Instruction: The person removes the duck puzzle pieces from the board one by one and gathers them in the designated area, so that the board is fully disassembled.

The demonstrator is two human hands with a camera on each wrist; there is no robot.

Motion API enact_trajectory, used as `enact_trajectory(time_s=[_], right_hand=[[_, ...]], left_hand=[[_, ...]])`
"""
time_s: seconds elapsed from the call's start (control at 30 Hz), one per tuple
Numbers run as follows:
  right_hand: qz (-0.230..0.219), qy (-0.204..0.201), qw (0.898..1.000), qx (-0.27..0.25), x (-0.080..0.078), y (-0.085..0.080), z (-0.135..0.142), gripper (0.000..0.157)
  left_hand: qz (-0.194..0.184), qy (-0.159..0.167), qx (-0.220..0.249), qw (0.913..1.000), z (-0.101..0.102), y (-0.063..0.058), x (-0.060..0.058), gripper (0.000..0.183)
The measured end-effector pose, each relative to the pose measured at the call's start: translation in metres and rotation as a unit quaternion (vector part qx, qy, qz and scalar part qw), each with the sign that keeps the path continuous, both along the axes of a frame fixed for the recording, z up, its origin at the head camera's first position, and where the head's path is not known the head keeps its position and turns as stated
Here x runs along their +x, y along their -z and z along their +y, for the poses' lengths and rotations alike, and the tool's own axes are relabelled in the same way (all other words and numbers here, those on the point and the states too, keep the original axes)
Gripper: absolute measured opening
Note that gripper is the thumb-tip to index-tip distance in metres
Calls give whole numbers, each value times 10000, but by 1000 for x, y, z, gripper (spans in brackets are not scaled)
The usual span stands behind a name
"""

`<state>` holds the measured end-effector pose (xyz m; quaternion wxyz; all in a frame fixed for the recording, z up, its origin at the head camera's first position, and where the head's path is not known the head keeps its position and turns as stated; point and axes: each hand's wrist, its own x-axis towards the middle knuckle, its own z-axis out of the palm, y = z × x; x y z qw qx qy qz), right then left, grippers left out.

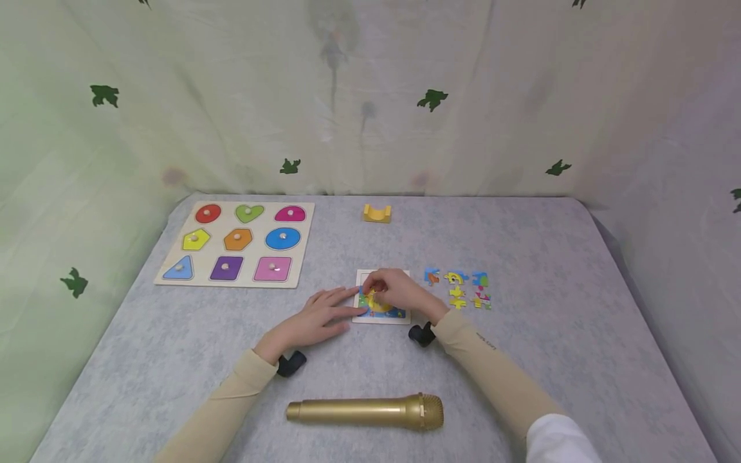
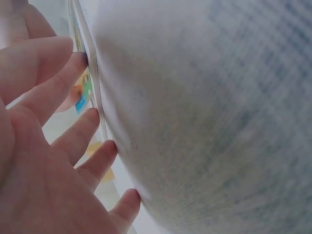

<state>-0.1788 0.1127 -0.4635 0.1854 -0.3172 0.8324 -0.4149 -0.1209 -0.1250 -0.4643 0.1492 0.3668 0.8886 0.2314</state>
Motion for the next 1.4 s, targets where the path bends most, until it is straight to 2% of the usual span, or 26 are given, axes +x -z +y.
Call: enact_trajectory(time_s=[0.13,0.23,0.3,0.43,0.57,0.73,0.87,1.03,1.4], right_hand=[[127,-30,9999,28,-1,-1,0,18],[237,175,9996,34,-3,-3,4,20],[152,358,9992,-10,-4,-5,11,20],[-88,766,9970,-108,-6,-7,32,21],[-133,1150,9933,-55,-5,-5,59,17],[-197,1405,9899,4,3,-2,88,12],[-193,1371,9904,-66,9,-2,101,12],[-61,1335,9909,177,13,-1,106,9],[916,1242,9842,869,16,2,102,11]], left_hand=[[-41,-6,-29,10000,0,-1,0,39],[-44,-3,-5,10000,1,-1,0,39],[-33,1,16,10000,1,-1,0,39],[-20,-3,-5,10000,0,-1,0,39],[-3,-7,-7,10000,0,-1,0,39],[-17,-15,26,10000,0,-2,0,39],[-25,-20,27,10000,0,-2,0,39],[-21,-33,-1,10000,0,-1,0,39],[32,-3,77,10000,0,2,0,39]])
